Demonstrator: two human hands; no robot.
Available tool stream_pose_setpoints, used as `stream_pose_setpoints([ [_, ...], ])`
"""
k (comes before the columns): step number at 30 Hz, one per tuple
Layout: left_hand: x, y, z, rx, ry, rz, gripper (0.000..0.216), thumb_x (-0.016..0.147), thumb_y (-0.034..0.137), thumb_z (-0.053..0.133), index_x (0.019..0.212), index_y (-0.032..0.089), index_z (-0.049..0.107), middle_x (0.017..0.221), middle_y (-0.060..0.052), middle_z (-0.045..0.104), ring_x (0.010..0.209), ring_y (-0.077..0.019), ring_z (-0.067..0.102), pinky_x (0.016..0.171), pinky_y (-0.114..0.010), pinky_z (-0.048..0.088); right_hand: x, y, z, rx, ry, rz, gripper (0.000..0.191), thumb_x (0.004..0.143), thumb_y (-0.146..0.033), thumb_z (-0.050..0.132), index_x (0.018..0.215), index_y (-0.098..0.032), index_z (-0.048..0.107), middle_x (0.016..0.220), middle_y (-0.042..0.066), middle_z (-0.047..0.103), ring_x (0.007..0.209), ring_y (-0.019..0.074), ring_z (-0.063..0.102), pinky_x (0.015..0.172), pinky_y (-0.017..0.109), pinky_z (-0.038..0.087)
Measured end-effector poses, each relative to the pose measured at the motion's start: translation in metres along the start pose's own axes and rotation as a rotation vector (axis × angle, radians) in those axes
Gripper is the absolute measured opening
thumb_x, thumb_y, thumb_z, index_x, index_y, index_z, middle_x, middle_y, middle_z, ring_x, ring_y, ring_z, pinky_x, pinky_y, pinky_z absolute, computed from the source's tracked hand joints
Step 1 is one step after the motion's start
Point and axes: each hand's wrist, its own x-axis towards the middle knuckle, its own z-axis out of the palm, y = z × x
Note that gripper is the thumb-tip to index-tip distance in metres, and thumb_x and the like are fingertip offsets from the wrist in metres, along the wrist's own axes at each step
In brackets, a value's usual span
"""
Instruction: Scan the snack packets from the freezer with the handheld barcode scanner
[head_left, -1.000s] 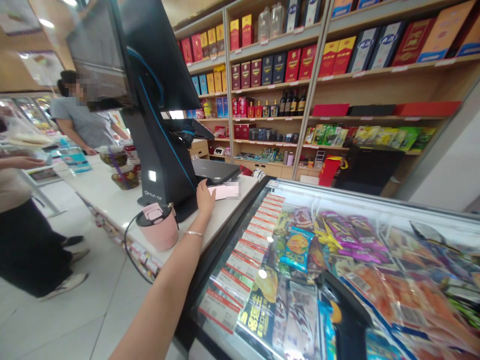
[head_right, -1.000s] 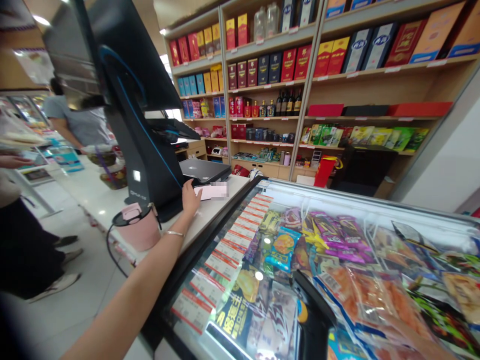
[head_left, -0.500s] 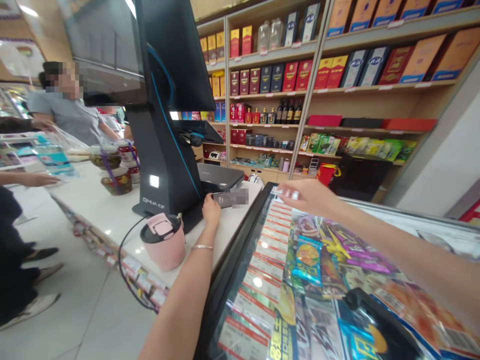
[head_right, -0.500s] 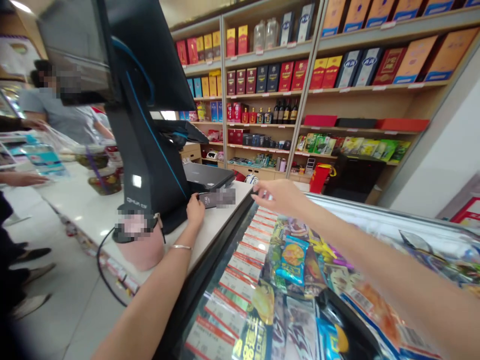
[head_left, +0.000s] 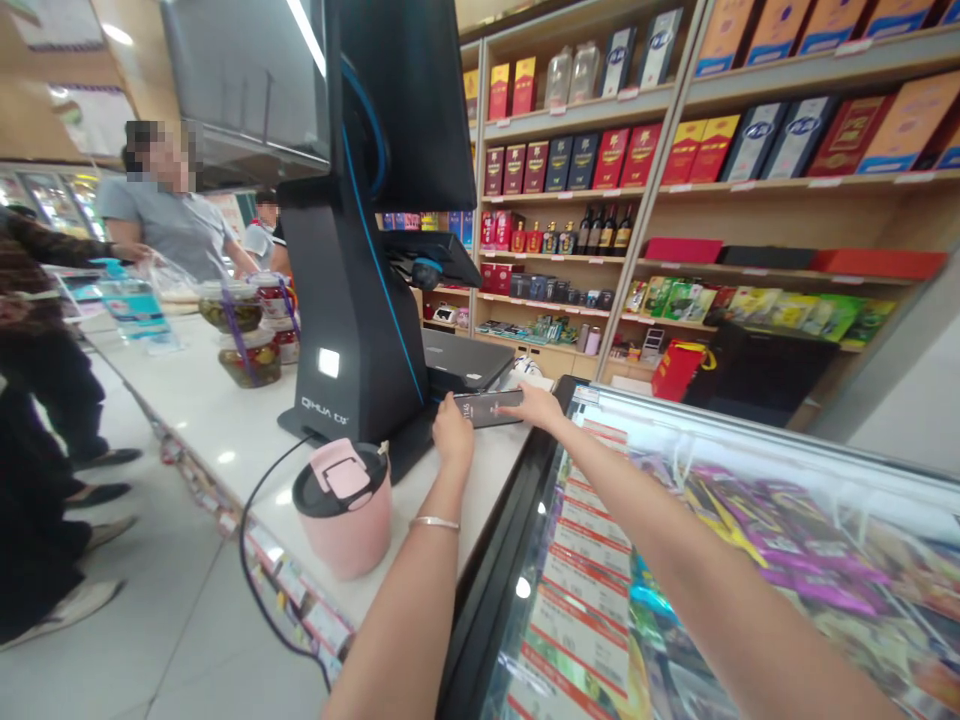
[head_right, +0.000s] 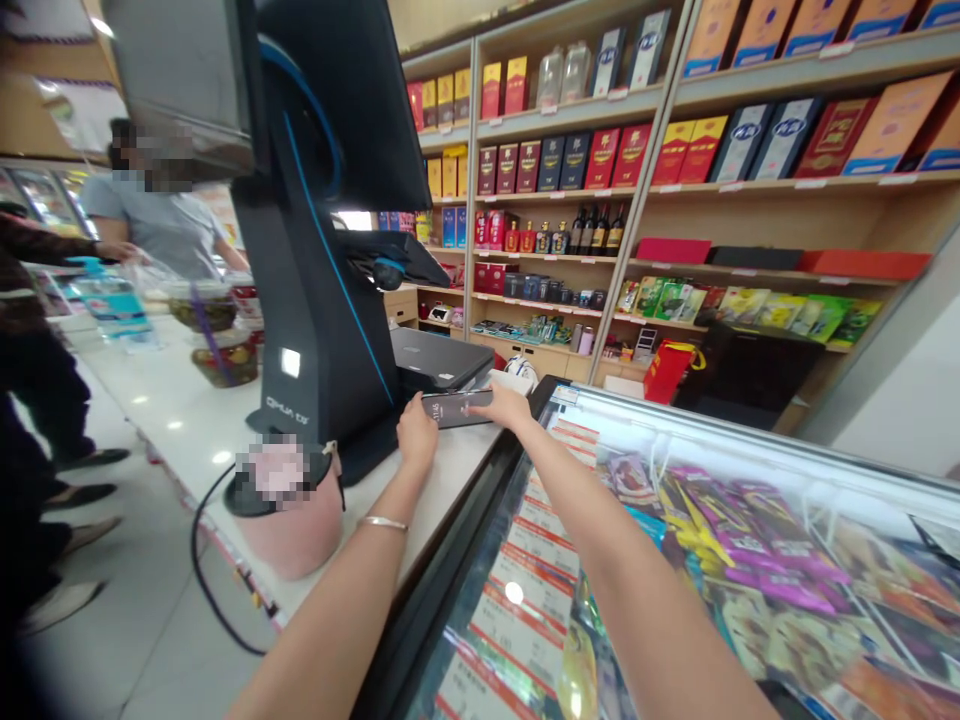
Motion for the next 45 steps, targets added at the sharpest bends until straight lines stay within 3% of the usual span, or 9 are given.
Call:
stream_pose_setpoints([
  [3, -0.001, 0.001, -0.002, 0.017, -0.019, 0.0, 0.055, 0.08, 0.0, 0.043, 0.133, 0.013, 0.047, 0.12, -0.017, 0.061, 0.098, -0.0246, 0.065, 0.084, -0.031, 0.049, 0.005, 0.004, 0.006, 0.198, 0.029, 0.037, 0.063, 0.064, -0.067, 0.073, 0.099, -0.017, 0.057, 0.098, 0.014, 0.063, 0.102, 0.0374, 0.058, 0.084, 0.044, 0.047],
  [7, -0.001, 0.0, -0.003, 0.027, -0.018, 0.0, 0.056, 0.078, 0.0, 0.044, 0.133, 0.013, 0.046, 0.119, -0.016, 0.062, 0.097, -0.0249, 0.066, 0.083, -0.031, 0.05, 0.006, 0.022, 0.002, 0.46, -0.148, -0.03, 0.054, 0.067, -0.049, 0.079, 0.103, -0.017, 0.056, 0.083, 0.007, 0.064, 0.082, 0.0273, 0.065, 0.067, 0.036, 0.054],
  [10, -0.001, 0.0, -0.004, 0.035, -0.025, -0.002, 0.056, 0.078, 0.001, 0.045, 0.133, 0.014, 0.046, 0.119, -0.014, 0.062, 0.096, -0.0245, 0.066, 0.082, -0.03, 0.05, 0.005, 0.035, -0.003, 0.564, -0.258, -0.076, 0.044, 0.072, -0.035, 0.076, 0.106, -0.015, 0.057, 0.08, 0.004, 0.065, 0.073, 0.0221, 0.065, 0.054, 0.029, 0.055],
  [17, -0.001, 0.0, -0.004, 0.056, -0.038, 0.006, 0.058, 0.08, 0.0, 0.044, 0.135, 0.016, 0.044, 0.119, -0.015, 0.061, 0.095, -0.0233, 0.066, 0.082, -0.03, 0.05, 0.01, 0.037, -0.002, 0.639, -0.323, -0.11, 0.036, 0.073, -0.021, 0.073, 0.104, -0.013, 0.058, 0.07, 0.001, 0.063, 0.066, 0.0202, 0.066, 0.056, 0.03, 0.058],
  [24, 0.0, 0.0, -0.002, 0.095, -0.052, -0.007, 0.058, 0.081, -0.001, 0.039, 0.136, 0.017, 0.043, 0.116, -0.015, 0.062, 0.093, -0.0225, 0.067, 0.079, -0.029, 0.051, 0.011, 0.028, -0.009, 0.522, -0.257, -0.134, 0.05, 0.063, -0.027, 0.083, 0.104, -0.016, 0.057, 0.066, -0.001, 0.062, 0.053, 0.0194, 0.063, 0.047, 0.028, 0.053],
  [32, -0.001, 0.001, -0.007, 0.116, -0.05, -0.001, 0.058, 0.082, 0.0, 0.038, 0.137, 0.017, 0.043, 0.112, -0.015, 0.063, 0.089, -0.021, 0.067, 0.078, -0.027, 0.051, 0.016, 0.032, -0.015, 0.531, -0.361, -0.138, 0.034, 0.071, -0.033, 0.078, 0.093, -0.016, 0.058, 0.059, -0.001, 0.061, 0.056, 0.0224, 0.065, 0.054, 0.033, 0.056],
  [39, 0.001, 0.0, -0.009, 0.077, -0.041, -0.004, 0.057, 0.081, -0.001, 0.04, 0.133, 0.02, 0.048, 0.111, -0.013, 0.065, 0.09, -0.0213, 0.067, 0.079, -0.028, 0.05, 0.015, 0.035, -0.012, 0.61, -0.401, -0.119, 0.039, 0.077, -0.048, 0.071, 0.097, -0.018, 0.057, 0.069, 0.001, 0.064, 0.059, 0.0213, 0.066, 0.055, 0.031, 0.057],
  [45, 0.006, -0.004, -0.015, 0.064, -0.093, -0.05, 0.05, 0.086, 0.004, 0.039, 0.13, 0.021, 0.053, 0.102, -0.014, 0.07, 0.089, -0.0223, 0.068, 0.077, -0.029, 0.05, 0.015, 0.036, -0.01, 0.589, -0.371, -0.135, 0.05, 0.07, -0.054, 0.075, 0.096, -0.017, 0.055, 0.067, 0.0, 0.064, 0.059, 0.0209, 0.066, 0.051, 0.028, 0.055],
])
